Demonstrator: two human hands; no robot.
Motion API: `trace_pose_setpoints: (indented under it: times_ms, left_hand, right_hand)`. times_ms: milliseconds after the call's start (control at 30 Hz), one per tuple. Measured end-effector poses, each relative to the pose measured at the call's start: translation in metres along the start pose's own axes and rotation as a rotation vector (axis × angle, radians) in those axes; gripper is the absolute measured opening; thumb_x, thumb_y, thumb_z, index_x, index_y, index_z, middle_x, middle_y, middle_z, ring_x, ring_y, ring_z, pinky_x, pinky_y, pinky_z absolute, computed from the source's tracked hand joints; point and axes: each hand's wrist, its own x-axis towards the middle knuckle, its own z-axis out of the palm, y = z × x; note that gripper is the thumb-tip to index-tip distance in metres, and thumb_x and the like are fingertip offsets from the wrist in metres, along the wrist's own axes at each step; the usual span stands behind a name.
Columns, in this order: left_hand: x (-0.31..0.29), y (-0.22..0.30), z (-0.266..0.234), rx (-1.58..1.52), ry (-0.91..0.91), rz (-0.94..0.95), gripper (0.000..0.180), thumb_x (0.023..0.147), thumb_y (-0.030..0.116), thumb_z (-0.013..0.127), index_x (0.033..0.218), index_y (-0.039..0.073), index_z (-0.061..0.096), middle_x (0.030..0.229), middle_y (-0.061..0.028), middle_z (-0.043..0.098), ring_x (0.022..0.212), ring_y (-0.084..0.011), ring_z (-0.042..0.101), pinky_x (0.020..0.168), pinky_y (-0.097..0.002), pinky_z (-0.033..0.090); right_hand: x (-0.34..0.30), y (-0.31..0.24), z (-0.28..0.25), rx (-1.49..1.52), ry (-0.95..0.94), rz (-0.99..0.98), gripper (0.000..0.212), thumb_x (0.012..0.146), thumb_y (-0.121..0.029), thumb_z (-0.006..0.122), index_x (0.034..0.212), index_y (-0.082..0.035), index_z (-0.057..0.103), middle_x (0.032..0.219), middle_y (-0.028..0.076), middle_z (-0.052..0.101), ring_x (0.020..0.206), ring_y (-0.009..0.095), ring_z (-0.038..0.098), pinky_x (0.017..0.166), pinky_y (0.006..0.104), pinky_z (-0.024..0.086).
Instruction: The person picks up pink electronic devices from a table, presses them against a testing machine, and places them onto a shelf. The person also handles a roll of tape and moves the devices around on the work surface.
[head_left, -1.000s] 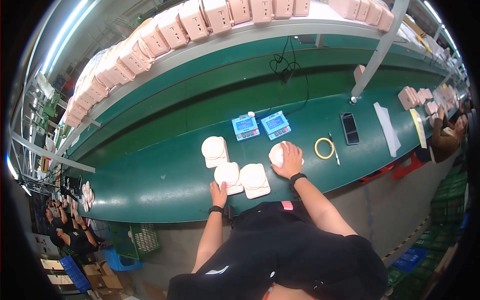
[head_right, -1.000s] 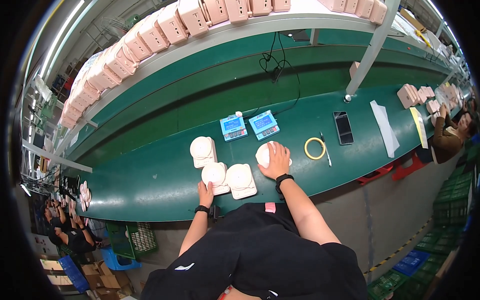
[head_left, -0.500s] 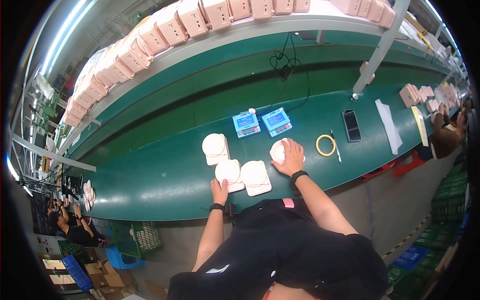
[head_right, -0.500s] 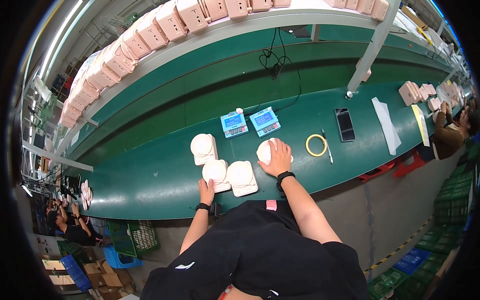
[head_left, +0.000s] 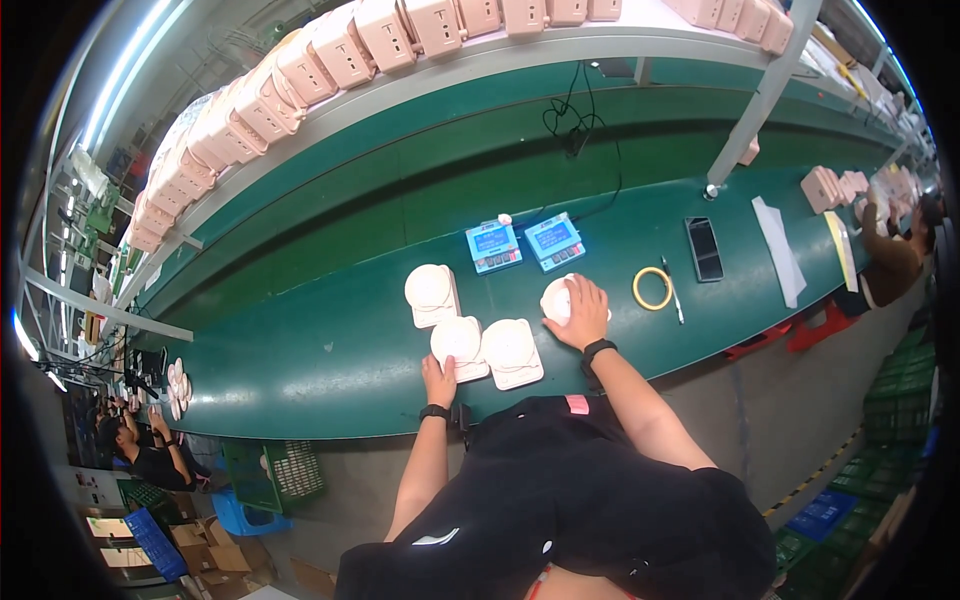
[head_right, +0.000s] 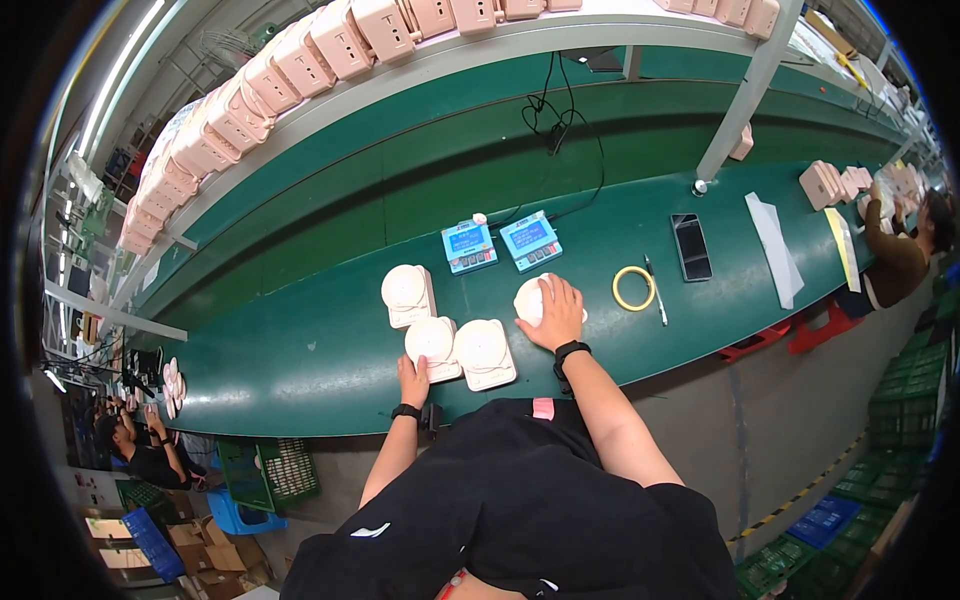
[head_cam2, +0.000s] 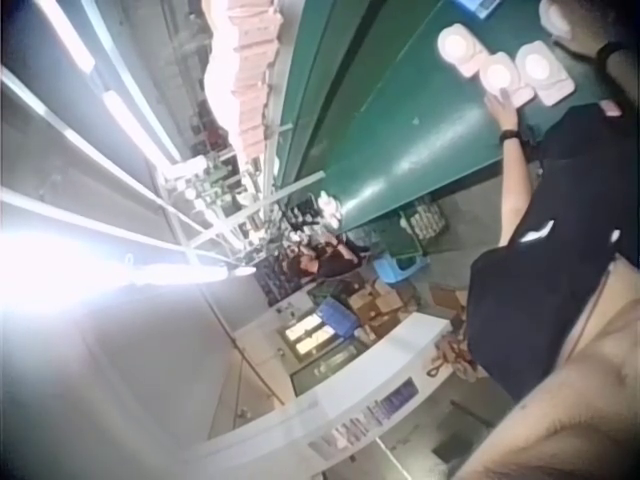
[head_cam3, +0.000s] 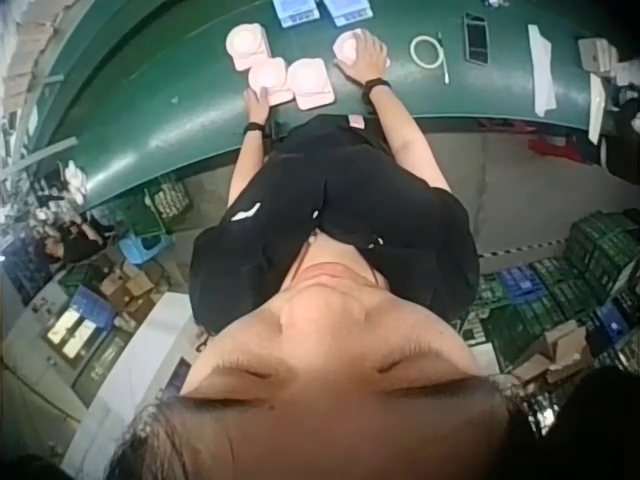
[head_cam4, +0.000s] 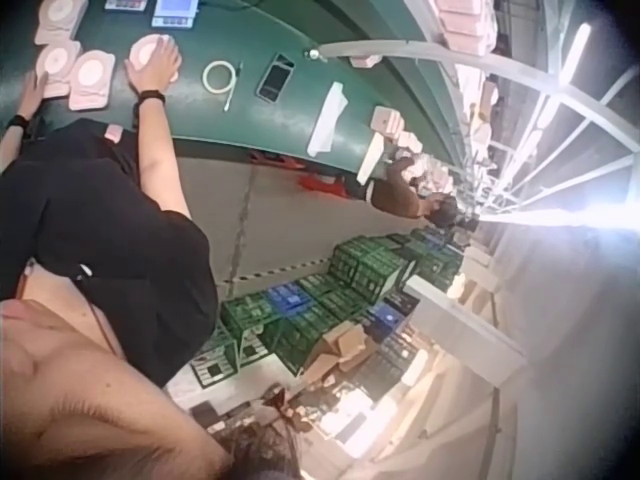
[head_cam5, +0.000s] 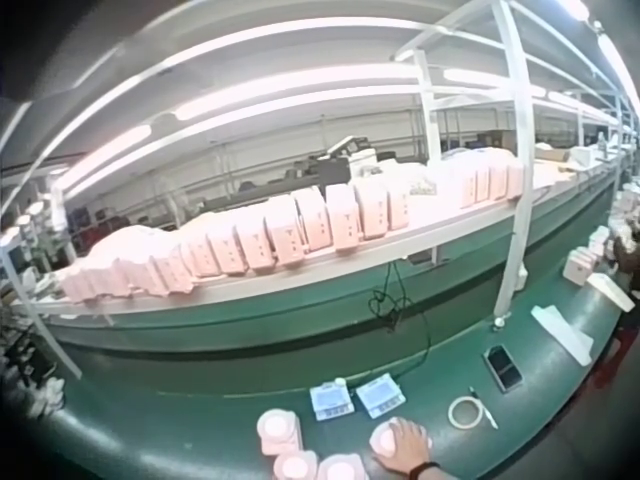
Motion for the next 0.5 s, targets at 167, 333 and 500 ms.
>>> trace_pose_setpoints:
  times_ms: [167, 333, 500]
  left_hand:
    - [-0.0001, 0.0007, -0.0009, 0.003, -0.006, -0.005, 0.043, 0.089, 0.031, 0.053, 0.111, -0.005, 0.048, 0.107, -0.0247, 0.049, 0.101, -0.0403, 0.045, 0.090, -0.0453, 0.035]
    - [0.0000, 0.0000, -0.0005, 0.010, -0.008, -0.006, 0.042, 0.089, 0.031, 0.053, 0.111, -0.005, 0.048, 0.106, -0.0249, 0.050, 0.101, -0.0404, 0.045, 0.090, -0.0453, 0.035]
    - [-0.0003, -0.0003, 0.0004, -0.001, 0.000, -0.003, 0.042, 0.089, 0.031, 0.054, 0.111, -0.005, 0.048, 0.106, -0.0251, 0.050, 0.101, -0.0404, 0.045, 0.090, -0.0454, 0.035]
  right_hand:
    - [-0.0008, -0.0033, -0.0023, 0.012, 0.000, 0.050, 0.082, 0.054, -0.041, 0.079, 0.120, -0.006, 0.045, 0.126, 0.016, 0.043, 0.116, 0.033, 0.040, 0.095, 0.0439, 0.031]
    - [-0.0003, -0.0030, -0.0051, 0.003, -0.005, 0.026, 0.082, 0.055, -0.042, 0.078, 0.121, -0.005, 0.045, 0.126, 0.015, 0.042, 0.117, 0.031, 0.039, 0.096, 0.0430, 0.030]
    - [-0.0016, -0.0010, -0.0010, 0.014, -0.023, 0.049, 0.083, 0.056, -0.042, 0.078, 0.122, -0.005, 0.044, 0.127, 0.016, 0.041, 0.117, 0.032, 0.039, 0.097, 0.0429, 0.030]
